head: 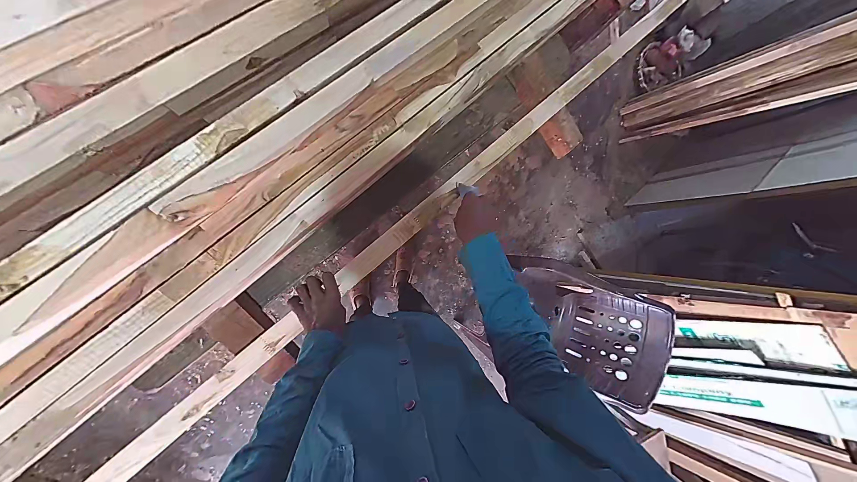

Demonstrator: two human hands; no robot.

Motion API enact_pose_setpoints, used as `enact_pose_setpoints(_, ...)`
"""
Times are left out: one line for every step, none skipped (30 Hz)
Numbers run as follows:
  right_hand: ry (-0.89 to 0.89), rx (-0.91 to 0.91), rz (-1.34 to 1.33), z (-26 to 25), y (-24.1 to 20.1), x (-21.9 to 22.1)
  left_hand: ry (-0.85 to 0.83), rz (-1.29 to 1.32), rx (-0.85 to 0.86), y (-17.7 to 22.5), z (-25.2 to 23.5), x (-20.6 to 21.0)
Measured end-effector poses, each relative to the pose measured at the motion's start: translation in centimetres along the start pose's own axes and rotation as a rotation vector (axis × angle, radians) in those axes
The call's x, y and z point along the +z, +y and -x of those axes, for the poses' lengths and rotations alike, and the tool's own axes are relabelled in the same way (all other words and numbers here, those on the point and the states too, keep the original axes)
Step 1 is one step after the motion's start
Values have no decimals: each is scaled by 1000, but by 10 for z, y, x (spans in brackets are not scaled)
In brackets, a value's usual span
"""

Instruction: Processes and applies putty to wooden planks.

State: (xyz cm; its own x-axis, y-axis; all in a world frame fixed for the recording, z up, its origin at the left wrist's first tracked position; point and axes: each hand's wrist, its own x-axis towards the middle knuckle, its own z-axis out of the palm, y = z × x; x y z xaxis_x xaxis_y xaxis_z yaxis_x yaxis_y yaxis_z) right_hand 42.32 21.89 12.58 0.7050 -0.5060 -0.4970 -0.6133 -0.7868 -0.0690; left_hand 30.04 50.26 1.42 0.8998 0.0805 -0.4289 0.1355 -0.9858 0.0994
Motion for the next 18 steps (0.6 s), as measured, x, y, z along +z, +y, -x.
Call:
enact_pose_setpoints(3, -9, -6, 0, -1, 3, 14, 9, -15, -1, 2, 1)
enact_pose_setpoints(-16, -33, 8, 3, -4, 6, 19, 9, -37, -1, 1, 2)
enact_pose_setpoints(-43, -76, 32, 12, -7, 13, 35, 7, -46, -1, 3, 2)
enact_pose_setpoints(-74, -127, 66, 25, -11, 24, 59, 3, -45, 0, 4, 3)
enact_pose_setpoints(-103, -154, 109, 40, -16, 39, 81, -5, -45, 2, 3, 3)
enact_pose_setpoints(-160, -151, 145, 60, -24, 52, 87, -9, -50, 4, 3, 3)
enact_pose_setpoints(-202, -164, 183, 79, -31, 66, 89, -27, -52, 5, 2, 3)
enact_pose_setpoints(-233, -210, 215, 98, -36, 76, 67, -54, -41, 6, 1, 1)
enact_pose_setpoints(-278, -264, 234, 115, -40, 79, 12, -86, -27, 6, 1, -4)
enact_pose_setpoints(-323, -304, 240, 128, -42, 76, -61, -111, 1, 4, 1, -13)
enact_pose_setpoints(-362, -318, 202, 135, -41, 67, -144, -97, 31, 2, 0, -26)
enact_pose_setpoints(-393, -331, 145, 134, -37, 51, -241, -32, 62, -2, -6, -42)
enact_pose_setpoints(-396, -357, 72, 128, -27, 36, -358, 55, 95, -10, -16, -56)
enact_pose_setpoints(-380, -402, -7, 118, -14, 25, -460, 183, 146, -23, -28, -62)
enact_pose_setpoints(-354, -463, -98, 103, 2, 17, -554, 355, 203, -41, -40, -62)
enact_pose_setpoints(-308, -505, -192, 86, 15, 13, -631, 479, 248, -57, -52, -61)
enact_pose_setpoints(-235, -524, -273, 71, 23, 12, -673, 550, 287, -68, -61, -57)
enact_pose_setpoints(-142, -530, -302, 56, 27, 16, -690, 577, 304, -76, -66, -54)
